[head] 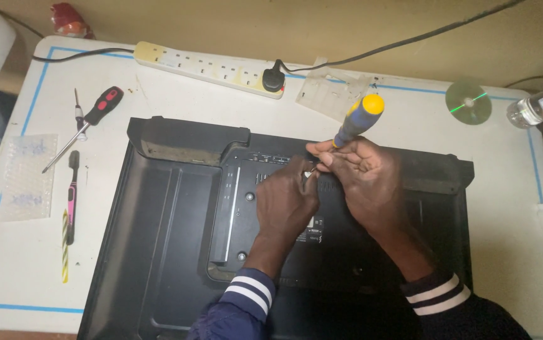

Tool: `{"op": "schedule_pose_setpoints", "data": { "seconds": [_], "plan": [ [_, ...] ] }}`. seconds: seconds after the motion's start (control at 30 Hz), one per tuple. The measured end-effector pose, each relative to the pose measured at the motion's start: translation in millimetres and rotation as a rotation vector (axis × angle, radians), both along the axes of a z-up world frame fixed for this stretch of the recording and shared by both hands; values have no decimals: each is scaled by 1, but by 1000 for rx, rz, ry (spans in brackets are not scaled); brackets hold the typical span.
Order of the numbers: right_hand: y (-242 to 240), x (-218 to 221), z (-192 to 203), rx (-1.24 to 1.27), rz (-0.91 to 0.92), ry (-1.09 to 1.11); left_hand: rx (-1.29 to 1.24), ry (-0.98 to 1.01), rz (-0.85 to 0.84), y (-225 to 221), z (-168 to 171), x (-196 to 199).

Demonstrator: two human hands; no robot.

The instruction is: The person unscrews and removes the back panel of a television using a screwdriver, then disconnects internal components and removes a circuit board.

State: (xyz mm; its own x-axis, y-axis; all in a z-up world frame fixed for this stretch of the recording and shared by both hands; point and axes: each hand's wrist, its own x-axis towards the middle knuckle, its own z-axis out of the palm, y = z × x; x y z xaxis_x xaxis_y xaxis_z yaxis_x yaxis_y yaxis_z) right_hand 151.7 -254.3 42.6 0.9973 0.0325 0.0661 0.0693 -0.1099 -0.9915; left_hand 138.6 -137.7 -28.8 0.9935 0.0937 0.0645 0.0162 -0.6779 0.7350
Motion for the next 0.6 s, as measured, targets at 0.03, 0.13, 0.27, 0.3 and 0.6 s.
{"op": "schedule_pose_setpoints", "data": {
  "seconds": [0.03, 0.13, 0.27, 0.3, 0.6],
  "plan": [
    [1, 1, 2, -1, 0, 0, -1, 0, 0, 0, 0, 0],
    [0, 5, 1, -66, 64, 2, 6, -11, 5, 1, -1, -1],
    [-12, 14, -16, -143, 39, -22, -14, -39, 8, 1, -3, 0],
    [-12, 15, -22, -80, 16, 19, -26, -48, 15, 2, -2, -1],
    [-3, 13, -11, -8, 105, -21, -139, 15, -17, 5, 5, -1]
  ]
}}
